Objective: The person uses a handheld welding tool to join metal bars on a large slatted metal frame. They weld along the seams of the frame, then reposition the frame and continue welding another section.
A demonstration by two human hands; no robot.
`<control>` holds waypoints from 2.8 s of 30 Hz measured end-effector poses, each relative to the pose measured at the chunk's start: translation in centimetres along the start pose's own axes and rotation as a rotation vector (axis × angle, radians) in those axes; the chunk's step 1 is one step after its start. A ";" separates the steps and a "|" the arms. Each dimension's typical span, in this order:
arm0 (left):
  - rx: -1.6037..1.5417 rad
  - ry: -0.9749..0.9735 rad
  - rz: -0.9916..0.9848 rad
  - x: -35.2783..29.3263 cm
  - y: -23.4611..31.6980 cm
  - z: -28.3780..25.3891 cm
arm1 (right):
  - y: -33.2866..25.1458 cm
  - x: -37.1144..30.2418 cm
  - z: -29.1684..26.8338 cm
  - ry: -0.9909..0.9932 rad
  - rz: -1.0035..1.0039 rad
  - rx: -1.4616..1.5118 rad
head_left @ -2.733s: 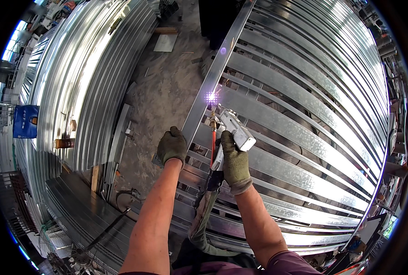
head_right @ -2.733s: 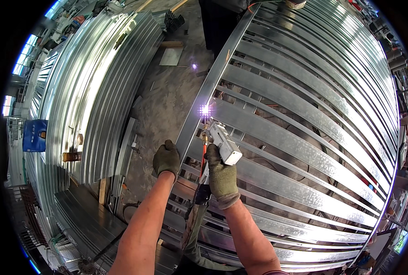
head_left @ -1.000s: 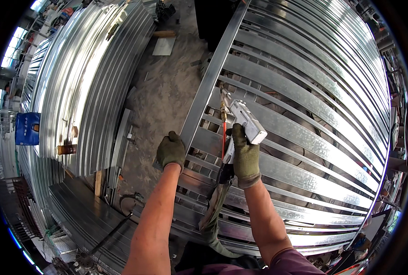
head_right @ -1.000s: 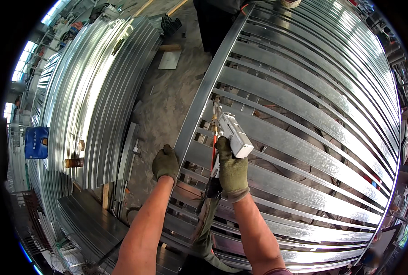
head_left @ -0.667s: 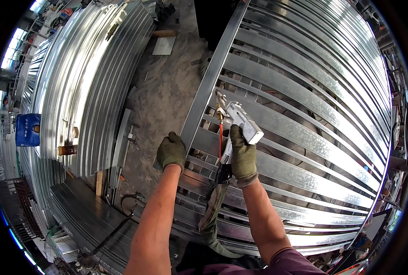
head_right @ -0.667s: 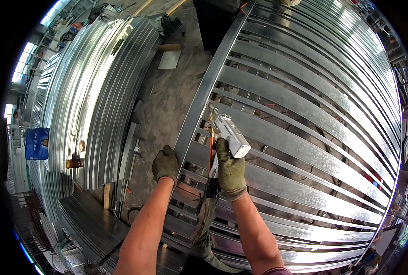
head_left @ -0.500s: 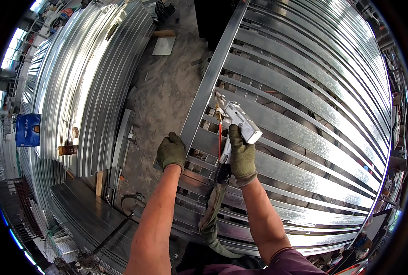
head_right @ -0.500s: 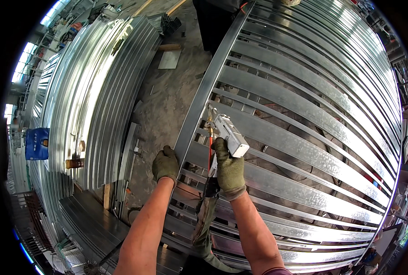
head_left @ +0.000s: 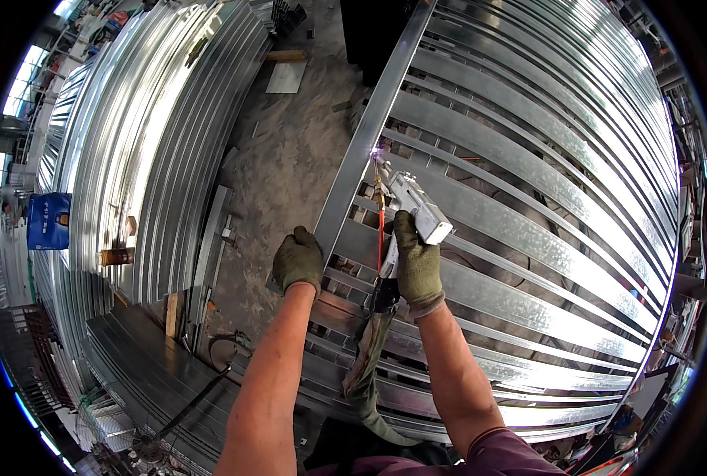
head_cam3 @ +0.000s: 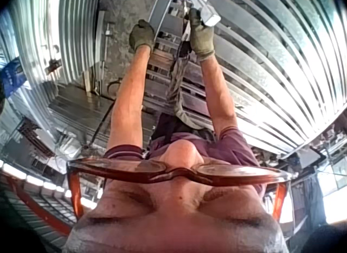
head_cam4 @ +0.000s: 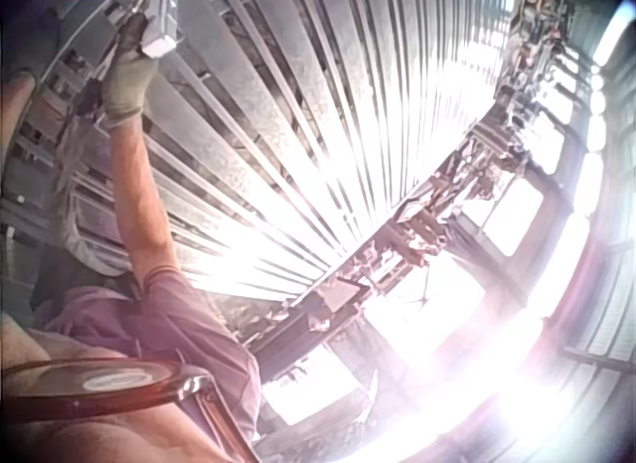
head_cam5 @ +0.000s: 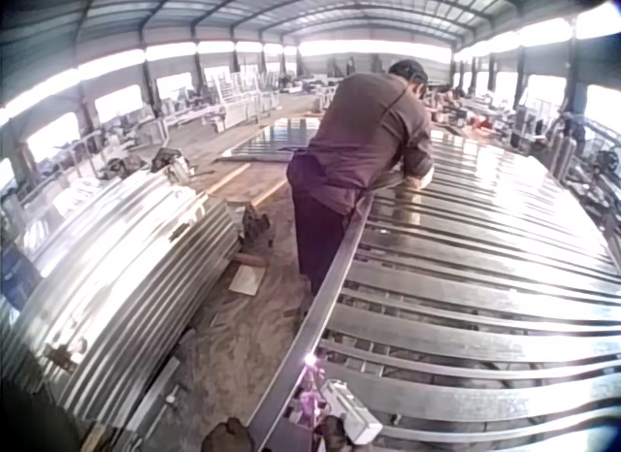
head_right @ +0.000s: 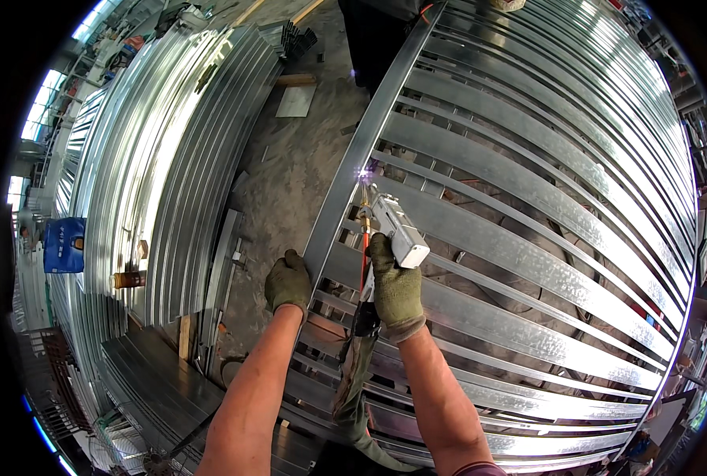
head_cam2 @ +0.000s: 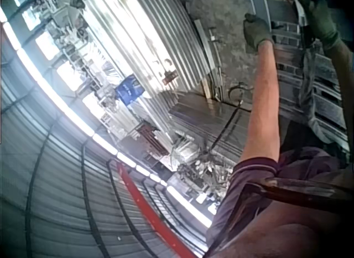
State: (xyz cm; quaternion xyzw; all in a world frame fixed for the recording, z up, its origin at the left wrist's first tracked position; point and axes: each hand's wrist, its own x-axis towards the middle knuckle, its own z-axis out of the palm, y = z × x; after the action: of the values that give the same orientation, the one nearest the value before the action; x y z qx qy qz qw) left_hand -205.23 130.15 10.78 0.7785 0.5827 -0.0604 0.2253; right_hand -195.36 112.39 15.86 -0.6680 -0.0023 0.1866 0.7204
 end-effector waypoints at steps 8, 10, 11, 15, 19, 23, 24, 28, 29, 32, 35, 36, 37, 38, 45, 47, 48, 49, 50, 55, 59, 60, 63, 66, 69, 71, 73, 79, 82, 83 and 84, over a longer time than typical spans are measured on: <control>-0.001 -0.021 -0.008 -0.2 0.3 -0.3 | -0.6 -0.3 0.0 -0.014 0.045 -0.004; -0.004 -0.026 -0.012 -0.3 0.3 -0.2 | -0.6 -0.4 -0.2 -0.024 0.059 -0.010; -0.002 -0.022 -0.009 -0.2 0.3 -0.2 | -0.5 -0.4 -0.3 -0.027 0.060 -0.009; -0.009 -0.027 -0.016 -0.2 0.3 -0.2 | -0.7 -0.5 -0.3 -0.022 0.054 0.014; -0.019 -0.024 -0.014 -0.4 0.3 -0.2 | -0.4 -0.6 -0.4 -0.031 0.049 0.031; -0.017 0.012 0.003 -0.6 0.4 -0.1 | -0.4 -0.7 -0.4 -0.030 0.058 0.025; -0.015 0.021 0.008 -0.6 0.4 -0.1 | -0.5 -0.7 -0.4 -0.031 0.070 0.026; -0.015 0.026 0.010 -0.6 0.6 -0.2 | -0.8 -0.9 -0.4 -0.029 0.072 0.029; -0.017 0.027 0.009 -0.7 0.6 -0.2 | -0.9 -0.9 -0.4 -0.029 0.065 0.021; -0.023 0.034 0.016 -0.9 0.7 -0.2 | -0.7 -0.9 -0.6 -0.029 0.074 0.021; -0.019 0.038 0.024 -0.9 0.7 -0.1 | -0.7 -1.1 -0.7 -0.035 0.093 0.029; -0.019 0.030 0.019 -0.9 0.6 -0.1 | -0.8 -1.2 -0.8 -0.038 0.100 0.030; -0.018 0.022 0.015 -1.0 0.6 0.0 | -0.9 -1.2 -0.8 -0.040 0.110 0.032; -0.019 0.005 0.007 -0.9 0.6 0.0 | -0.9 -1.3 -0.9 -0.041 0.120 0.034; -0.024 0.010 0.012 -0.9 0.5 0.1 | -0.8 -1.4 -1.0 -0.066 0.137 0.057; -0.024 0.015 0.014 -0.9 0.5 0.1 | -0.6 -1.4 -1.0 -0.062 0.104 0.049; -0.023 0.019 0.015 -0.9 0.6 0.1 | -0.5 -1.3 -1.0 -0.061 0.087 0.044; -0.022 0.022 0.017 -0.9 0.6 0.1 | -0.7 -1.4 -1.0 -0.060 0.093 0.048; -0.021 0.027 0.017 -1.0 0.6 0.1 | -1.0 -1.5 -1.0 -0.060 0.100 0.051; -0.017 0.041 0.017 -1.2 0.8 0.1 | -0.9 -1.7 -1.0 -0.030 0.050 0.028; -0.019 0.013 0.001 -1.4 0.9 -0.2 | -1.6 -2.2 -1.3 -0.050 0.067 0.043; -0.013 0.007 -0.003 -1.4 0.9 -0.2 | -1.7 -2.4 -1.3 -0.053 0.076 0.064; 0.017 -0.002 -0.007 -1.3 1.1 -0.3 | -1.5 -2.5 -1.4 -0.037 0.116 0.081; 0.010 -0.017 -0.007 -1.2 1.1 -0.3 | -2.1 -3.4 -1.7 -0.015 0.159 0.090; 0.002 -0.026 -0.002 -1.1 1.0 -0.2 | -2.3 -4.4 -2.0 0.013 0.177 0.104; -0.005 -0.030 0.000 -1.2 1.0 -0.1 | -2.3 -4.8 -2.4 0.023 0.210 0.144; -0.017 -0.036 -0.001 -1.3 1.0 0.0 | -2.4 -5.0 -2.8 0.015 0.216 0.145; -0.007 -0.049 -0.014 -1.3 1.5 -0.2 | -2.7 -5.6 -2.9 -0.012 0.237 0.117; 0.019 -0.064 -0.020 -1.2 1.6 -0.3 | -2.3 -6.2 -2.8 -0.037 0.258 0.088; 0.011 -0.065 -0.018 -1.2 1.5 -0.2 | -2.4 -6.5 -2.7 -0.043 0.269 0.084; 0.003 -0.066 -0.015 -1.1 1.5 -0.2 | -2.4 -6.7 -2.6 -0.050 0.281 0.081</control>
State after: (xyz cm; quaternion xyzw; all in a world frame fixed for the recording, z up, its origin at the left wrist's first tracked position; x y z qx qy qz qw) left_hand -204.24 128.93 11.81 0.7720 0.5807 -0.0887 0.2426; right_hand -200.28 108.00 19.53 -0.6275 0.0808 0.3018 0.7132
